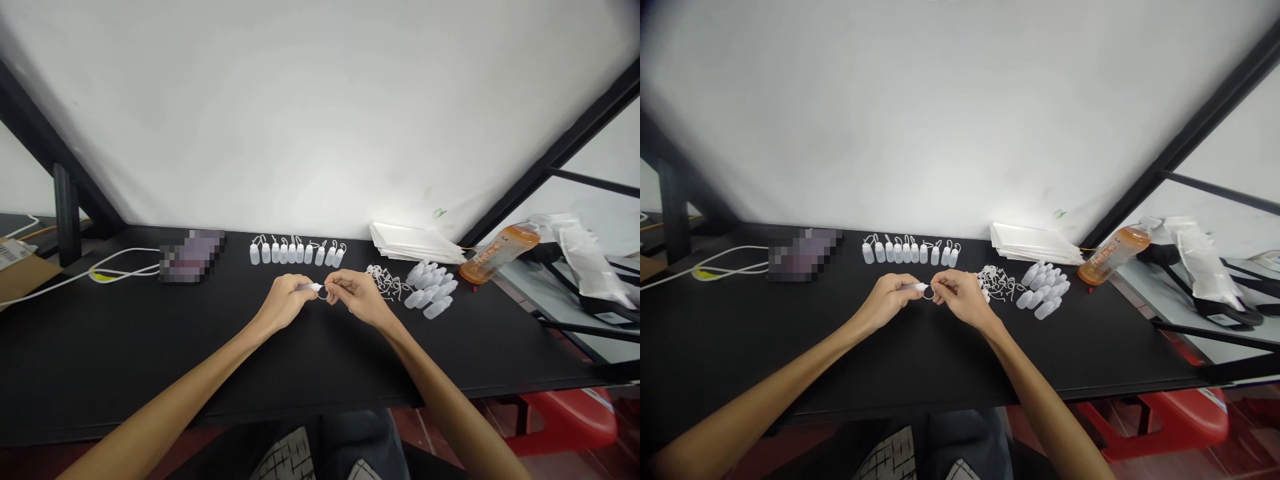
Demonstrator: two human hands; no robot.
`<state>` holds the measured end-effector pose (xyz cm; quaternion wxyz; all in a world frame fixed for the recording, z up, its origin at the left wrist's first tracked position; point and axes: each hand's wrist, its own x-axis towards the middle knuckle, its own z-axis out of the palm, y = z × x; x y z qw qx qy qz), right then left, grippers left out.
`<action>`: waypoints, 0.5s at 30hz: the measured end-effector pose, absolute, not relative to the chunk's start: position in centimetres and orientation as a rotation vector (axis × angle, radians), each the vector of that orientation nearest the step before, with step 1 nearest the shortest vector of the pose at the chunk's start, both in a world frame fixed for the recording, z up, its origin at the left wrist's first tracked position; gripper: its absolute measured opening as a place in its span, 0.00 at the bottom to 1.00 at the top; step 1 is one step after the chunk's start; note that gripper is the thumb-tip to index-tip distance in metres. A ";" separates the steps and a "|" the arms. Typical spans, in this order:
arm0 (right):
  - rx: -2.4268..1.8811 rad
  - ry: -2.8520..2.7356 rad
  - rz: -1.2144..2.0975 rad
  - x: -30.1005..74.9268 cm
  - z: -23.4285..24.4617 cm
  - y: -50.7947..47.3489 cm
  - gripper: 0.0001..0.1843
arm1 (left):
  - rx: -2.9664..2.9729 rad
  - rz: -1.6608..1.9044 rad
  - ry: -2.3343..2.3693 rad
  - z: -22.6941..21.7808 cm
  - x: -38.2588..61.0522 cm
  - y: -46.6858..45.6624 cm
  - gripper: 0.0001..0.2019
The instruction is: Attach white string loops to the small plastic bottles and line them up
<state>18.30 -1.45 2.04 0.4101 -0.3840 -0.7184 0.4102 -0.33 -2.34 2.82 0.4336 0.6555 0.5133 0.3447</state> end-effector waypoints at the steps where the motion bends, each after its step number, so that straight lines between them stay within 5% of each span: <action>1: -0.970 -1.801 1.040 18.3 1.9 -1.4 0.10 | 1.616 0.850 1.274 2.8 -0.3 -2.3 0.10; 15: -0.940 -1.833 1.067 17.9 2.0 -1.5 0.12 | 1.575 0.844 1.200 2.4 -0.3 -2.1 0.09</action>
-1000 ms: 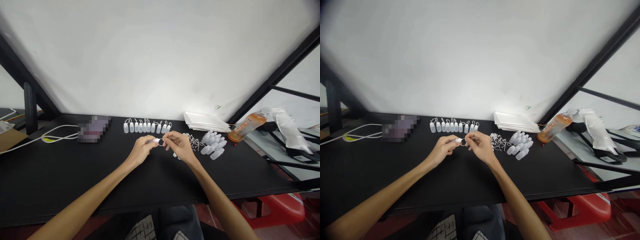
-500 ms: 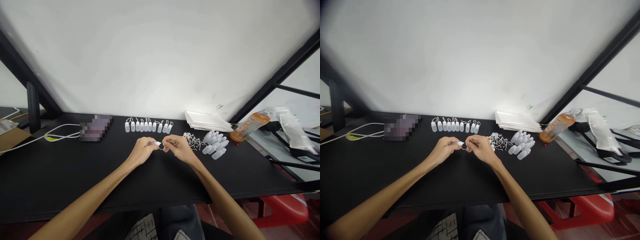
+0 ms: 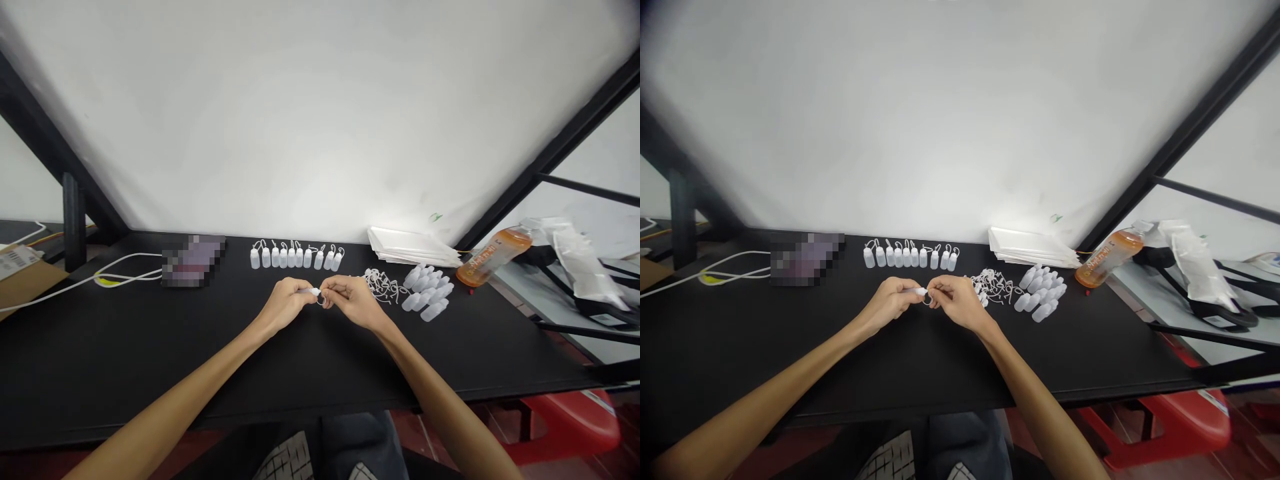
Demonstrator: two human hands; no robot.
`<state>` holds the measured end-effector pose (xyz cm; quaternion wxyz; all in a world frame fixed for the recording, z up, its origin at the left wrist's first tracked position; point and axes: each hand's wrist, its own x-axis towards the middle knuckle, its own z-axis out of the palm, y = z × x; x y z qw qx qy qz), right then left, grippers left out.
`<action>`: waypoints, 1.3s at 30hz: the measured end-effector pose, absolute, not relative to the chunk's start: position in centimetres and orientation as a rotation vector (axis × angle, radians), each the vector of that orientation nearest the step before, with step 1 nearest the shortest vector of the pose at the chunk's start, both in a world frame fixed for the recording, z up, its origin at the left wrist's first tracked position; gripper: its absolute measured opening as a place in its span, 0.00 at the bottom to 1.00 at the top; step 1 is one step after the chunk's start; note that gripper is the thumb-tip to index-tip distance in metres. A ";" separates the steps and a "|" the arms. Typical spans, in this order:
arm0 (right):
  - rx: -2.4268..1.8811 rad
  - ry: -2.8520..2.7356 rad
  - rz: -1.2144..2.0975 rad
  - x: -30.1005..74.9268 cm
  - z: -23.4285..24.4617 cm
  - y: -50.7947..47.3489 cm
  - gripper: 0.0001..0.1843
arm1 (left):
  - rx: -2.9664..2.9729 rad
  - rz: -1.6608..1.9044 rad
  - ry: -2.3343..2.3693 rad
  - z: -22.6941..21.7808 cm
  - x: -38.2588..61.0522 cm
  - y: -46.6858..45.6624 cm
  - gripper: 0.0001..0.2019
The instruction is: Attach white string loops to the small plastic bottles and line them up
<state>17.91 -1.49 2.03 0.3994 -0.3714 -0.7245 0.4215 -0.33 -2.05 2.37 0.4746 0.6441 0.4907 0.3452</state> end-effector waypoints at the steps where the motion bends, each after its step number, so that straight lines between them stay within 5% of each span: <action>1: -0.931 -1.821 1.059 18.0 2.2 -1.5 0.12 | 1.601 0.853 1.177 2.4 -0.4 -2.0 0.09; 11: -0.917 -1.770 0.945 18.7 2.9 -1.3 0.14 | 1.614 0.902 1.039 2.7 -0.8 -1.8 0.17; 39: -0.904 -1.954 0.750 19.4 3.5 -0.9 0.13 | 1.250 0.832 0.858 3.0 0.1 -2.2 0.13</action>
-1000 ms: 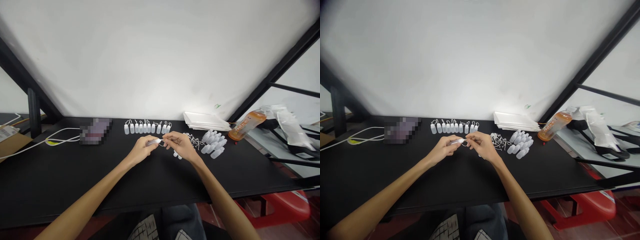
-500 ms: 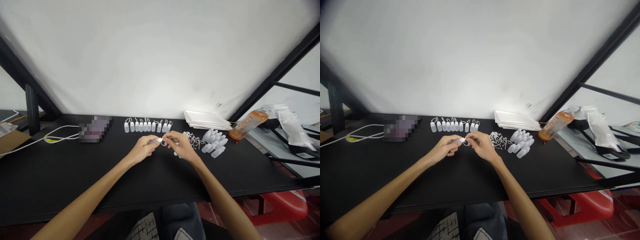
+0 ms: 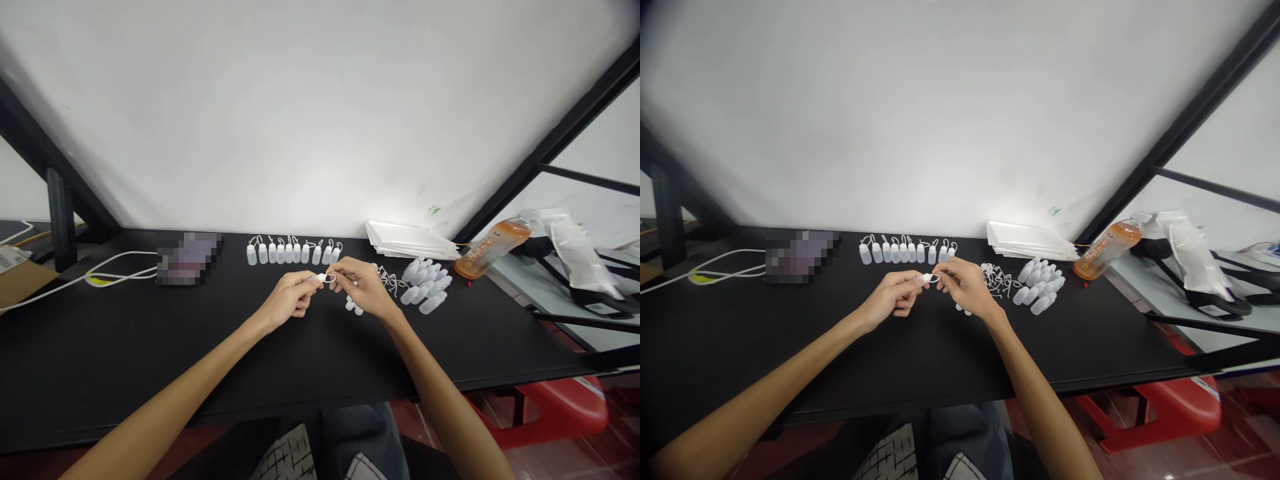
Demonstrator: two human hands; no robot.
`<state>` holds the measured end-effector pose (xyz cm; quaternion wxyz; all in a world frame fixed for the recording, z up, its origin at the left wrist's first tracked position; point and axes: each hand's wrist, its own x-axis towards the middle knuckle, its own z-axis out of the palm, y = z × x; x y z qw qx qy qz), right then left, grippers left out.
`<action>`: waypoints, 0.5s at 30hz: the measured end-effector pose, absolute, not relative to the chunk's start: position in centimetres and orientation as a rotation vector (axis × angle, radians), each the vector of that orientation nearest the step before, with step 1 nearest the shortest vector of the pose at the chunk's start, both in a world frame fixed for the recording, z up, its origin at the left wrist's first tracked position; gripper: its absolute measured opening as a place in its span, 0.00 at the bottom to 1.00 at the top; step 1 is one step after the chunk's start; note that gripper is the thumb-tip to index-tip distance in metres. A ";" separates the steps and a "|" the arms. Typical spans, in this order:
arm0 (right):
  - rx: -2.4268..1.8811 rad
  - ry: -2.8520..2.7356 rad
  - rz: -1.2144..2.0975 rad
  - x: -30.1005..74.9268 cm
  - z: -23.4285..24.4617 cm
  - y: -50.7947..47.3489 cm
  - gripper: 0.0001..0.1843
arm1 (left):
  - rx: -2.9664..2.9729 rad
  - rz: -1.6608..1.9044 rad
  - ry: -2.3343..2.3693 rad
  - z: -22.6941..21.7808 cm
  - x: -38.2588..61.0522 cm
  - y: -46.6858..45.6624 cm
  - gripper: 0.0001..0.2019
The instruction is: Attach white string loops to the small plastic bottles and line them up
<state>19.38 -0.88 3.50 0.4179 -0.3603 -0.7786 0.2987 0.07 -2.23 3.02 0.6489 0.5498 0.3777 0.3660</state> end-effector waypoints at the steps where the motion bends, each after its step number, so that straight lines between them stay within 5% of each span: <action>1: -0.897 -1.955 0.746 19.4 3.5 -0.9 0.13 | 1.248 0.832 0.857 2.9 0.1 -2.2 0.13; 15: -0.881 -1.966 0.669 19.3 3.3 -0.9 0.10 | 1.222 0.854 0.832 2.5 0.1 -2.0 0.11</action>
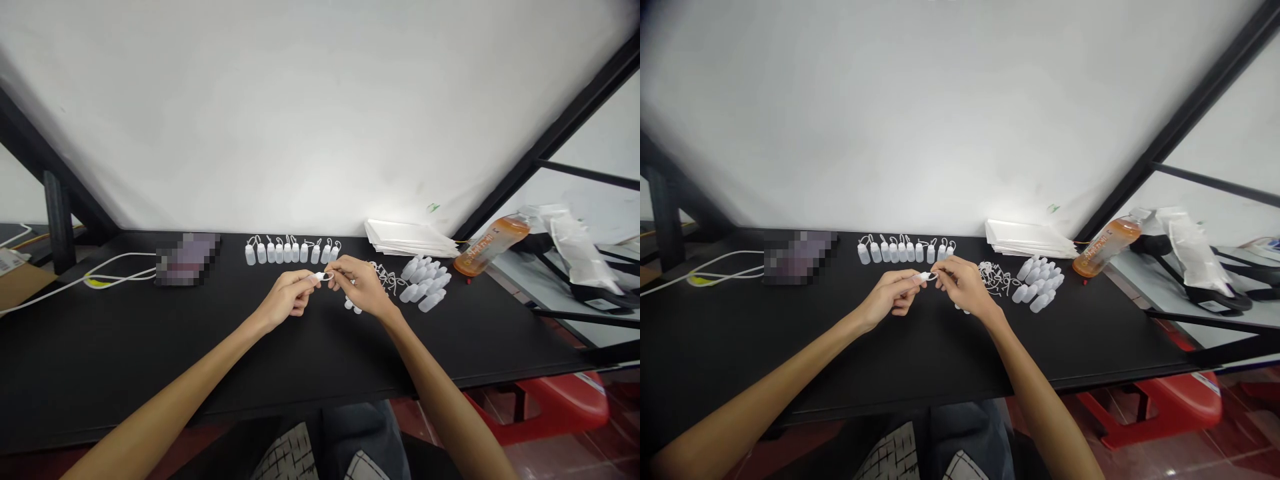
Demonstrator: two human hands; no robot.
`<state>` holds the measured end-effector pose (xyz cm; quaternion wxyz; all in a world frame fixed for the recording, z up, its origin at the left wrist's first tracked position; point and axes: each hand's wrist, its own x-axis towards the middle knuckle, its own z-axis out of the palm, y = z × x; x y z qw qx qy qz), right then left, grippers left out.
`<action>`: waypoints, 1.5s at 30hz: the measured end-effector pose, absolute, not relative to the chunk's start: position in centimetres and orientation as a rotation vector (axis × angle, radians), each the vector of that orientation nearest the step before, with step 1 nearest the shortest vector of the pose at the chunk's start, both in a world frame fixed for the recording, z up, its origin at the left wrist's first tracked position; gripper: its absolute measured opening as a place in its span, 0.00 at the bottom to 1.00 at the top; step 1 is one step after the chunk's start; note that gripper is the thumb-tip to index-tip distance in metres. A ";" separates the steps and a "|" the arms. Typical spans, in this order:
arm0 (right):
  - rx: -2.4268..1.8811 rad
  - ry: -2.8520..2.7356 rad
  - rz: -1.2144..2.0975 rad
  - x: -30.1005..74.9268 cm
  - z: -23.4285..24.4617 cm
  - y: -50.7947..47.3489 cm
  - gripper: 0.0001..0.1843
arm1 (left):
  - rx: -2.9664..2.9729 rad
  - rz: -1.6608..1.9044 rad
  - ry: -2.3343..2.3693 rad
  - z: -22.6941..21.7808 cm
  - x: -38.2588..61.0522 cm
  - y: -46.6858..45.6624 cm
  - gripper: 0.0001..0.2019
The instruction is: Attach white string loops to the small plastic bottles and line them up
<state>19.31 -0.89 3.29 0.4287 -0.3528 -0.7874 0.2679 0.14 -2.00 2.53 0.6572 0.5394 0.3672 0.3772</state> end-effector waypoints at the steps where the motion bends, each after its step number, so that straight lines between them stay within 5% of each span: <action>1: -0.876 -1.961 0.667 19.3 3.3 -0.9 0.10 | 1.219 0.856 0.826 2.5 0.1 -2.0 0.11; 26: -0.898 -2.010 0.497 19.5 3.4 -0.7 0.10 | 1.204 0.844 0.836 2.4 0.2 -1.9 0.12; 38: -0.874 -1.681 0.962 20.8 4.0 -0.5 0.12 | 1.414 0.837 0.806 2.5 -0.8 -1.3 0.19; 45: -0.989 -1.517 0.831 23.5 5.1 0.6 0.15 | 1.464 0.824 0.882 2.4 -0.9 -1.2 0.21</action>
